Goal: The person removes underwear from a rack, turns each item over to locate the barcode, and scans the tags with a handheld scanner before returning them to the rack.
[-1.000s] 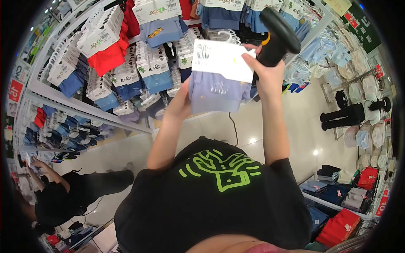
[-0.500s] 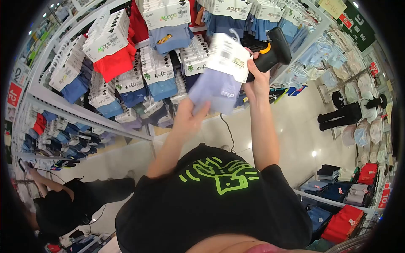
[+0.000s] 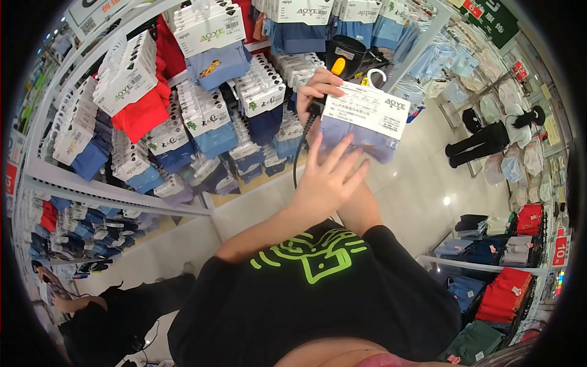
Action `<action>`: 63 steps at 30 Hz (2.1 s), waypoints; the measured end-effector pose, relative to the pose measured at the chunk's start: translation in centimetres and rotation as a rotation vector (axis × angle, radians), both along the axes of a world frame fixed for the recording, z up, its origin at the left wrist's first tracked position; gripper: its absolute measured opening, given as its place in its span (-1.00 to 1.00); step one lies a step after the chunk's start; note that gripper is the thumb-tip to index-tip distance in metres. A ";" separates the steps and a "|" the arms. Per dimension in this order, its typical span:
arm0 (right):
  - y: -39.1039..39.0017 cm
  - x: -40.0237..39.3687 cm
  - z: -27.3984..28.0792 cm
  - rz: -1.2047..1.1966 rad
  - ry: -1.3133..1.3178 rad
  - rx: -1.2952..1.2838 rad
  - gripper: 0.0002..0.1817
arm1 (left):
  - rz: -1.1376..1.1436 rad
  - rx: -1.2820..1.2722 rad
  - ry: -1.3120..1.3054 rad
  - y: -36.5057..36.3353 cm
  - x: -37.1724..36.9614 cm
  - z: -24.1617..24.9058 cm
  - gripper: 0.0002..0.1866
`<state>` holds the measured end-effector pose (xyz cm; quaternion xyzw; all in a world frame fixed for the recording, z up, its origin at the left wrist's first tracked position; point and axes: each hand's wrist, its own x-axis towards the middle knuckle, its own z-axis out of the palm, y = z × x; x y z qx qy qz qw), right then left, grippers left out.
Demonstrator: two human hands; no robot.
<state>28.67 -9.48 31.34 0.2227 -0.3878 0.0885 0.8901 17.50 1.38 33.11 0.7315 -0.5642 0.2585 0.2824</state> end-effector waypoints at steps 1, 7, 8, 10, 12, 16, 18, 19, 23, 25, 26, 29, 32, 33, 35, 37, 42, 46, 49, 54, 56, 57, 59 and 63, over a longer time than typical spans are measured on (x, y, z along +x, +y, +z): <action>-0.2 0.3 -0.4 -0.003 0.050 0.001 -0.88 | -0.023 -0.111 0.036 0.2 0.4 -0.3 -0.58; -0.1 -2.5 2.0 -0.075 0.470 -0.077 -0.87 | 0.113 -0.337 0.045 0.7 3.4 2.2 -0.49; -0.3 -2.4 1.6 -0.136 0.418 -0.140 -0.77 | 0.092 -0.295 0.036 0.8 4.0 2.4 -0.53; -0.9 -2.0 0.5 -0.146 0.302 -0.197 -0.62 | 0.077 -0.285 0.049 0.6 4.8 3.1 -0.70; -1.2 -1.3 -0.7 -0.035 0.276 -0.148 -0.62 | 0.028 -0.317 0.223 0.5 5.3 3.7 -0.76; -1.8 -1.6 -3.6 -0.113 0.234 -0.317 -0.58 | -0.126 -0.370 0.783 -0.7 6.6 4.6 -0.89; -1.3 -3.9 -4.4 -0.542 0.434 -0.707 -0.57 | -0.247 -0.341 1.116 -1.6 7.5 4.9 -0.80; -1.1 -5.0 -4.7 -0.761 0.529 -0.899 -0.57 | -0.244 -0.343 1.114 -2.0 7.9 5.2 -0.80; -2.7 -5.5 -7.7 -1.238 0.572 -1.398 -0.53 | -0.432 -0.244 1.672 -3.6 8.1 6.4 -0.74; -4.0 -5.6 -8.1 -0.690 0.602 -0.873 -0.53 | -0.556 -0.408 1.774 -4.7 7.9 6.0 -0.75; -4.5 -5.6 -8.4 -0.683 0.599 -0.872 -0.53 | -0.596 -0.408 1.773 -5.0 8.0 5.7 -0.77; -5.6 -6.4 -6.7 -0.660 0.633 -0.758 -0.53 | -0.450 -0.396 1.600 -6.6 7.1 5.4 -0.77; -6.8 -7.4 -6.3 -0.638 0.623 -0.835 -0.54 | -0.436 -0.318 1.468 -7.3 6.8 5.6 -0.67; -7.2 -7.7 -6.3 -0.629 0.620 -0.865 -0.55 | -0.416 -0.286 1.481 -7.5 6.8 5.6 -0.63; -7.9 -8.5 -6.4 -0.608 0.600 -0.955 -0.56 | -0.377 -0.287 1.477 -8.1 6.8 5.3 -0.60; -8.7 -9.0 -6.3 -0.592 0.578 -1.062 -0.57 | -0.340 -0.288 1.470 -8.6 6.8 5.3 -0.57; -9.8 -8.4 -5.7 -0.919 0.364 -1.507 -0.57 | -0.380 -0.473 1.449 -9.3 7.3 5.4 -0.66; -10.4 -4.4 -5.2 -0.613 0.499 -0.972 -0.61 | -0.064 -0.471 0.860 -8.3 6.3 4.6 -0.54; -11.6 -3.5 -2.8 -0.087 0.291 -0.503 -0.56 | -0.067 -0.443 0.290 -8.5 5.0 5.4 -0.48; -12.7 -3.8 0.2 -0.385 0.651 -0.899 -0.60 | 0.150 -0.778 0.550 -9.6 4.9 2.7 -0.48; -13.6 -3.5 0.3 -0.410 0.904 -1.078 -0.64 | 0.119 -0.884 0.656 -9.8 5.2 3.0 -0.48; -13.8 -3.5 0.5 -0.396 0.893 -1.088 -0.64 | 0.068 -0.981 0.765 -9.7 5.3 3.3 -0.48; -14.0 -3.5 1.1 -0.410 0.974 -1.076 -0.68 | 0.126 -1.031 0.832 -9.3 5.5 3.1 -0.58; -14.5 -3.1 0.5 -0.356 0.875 -1.058 -0.71 | 0.391 -0.967 0.929 -8.9 5.8 2.6 -0.86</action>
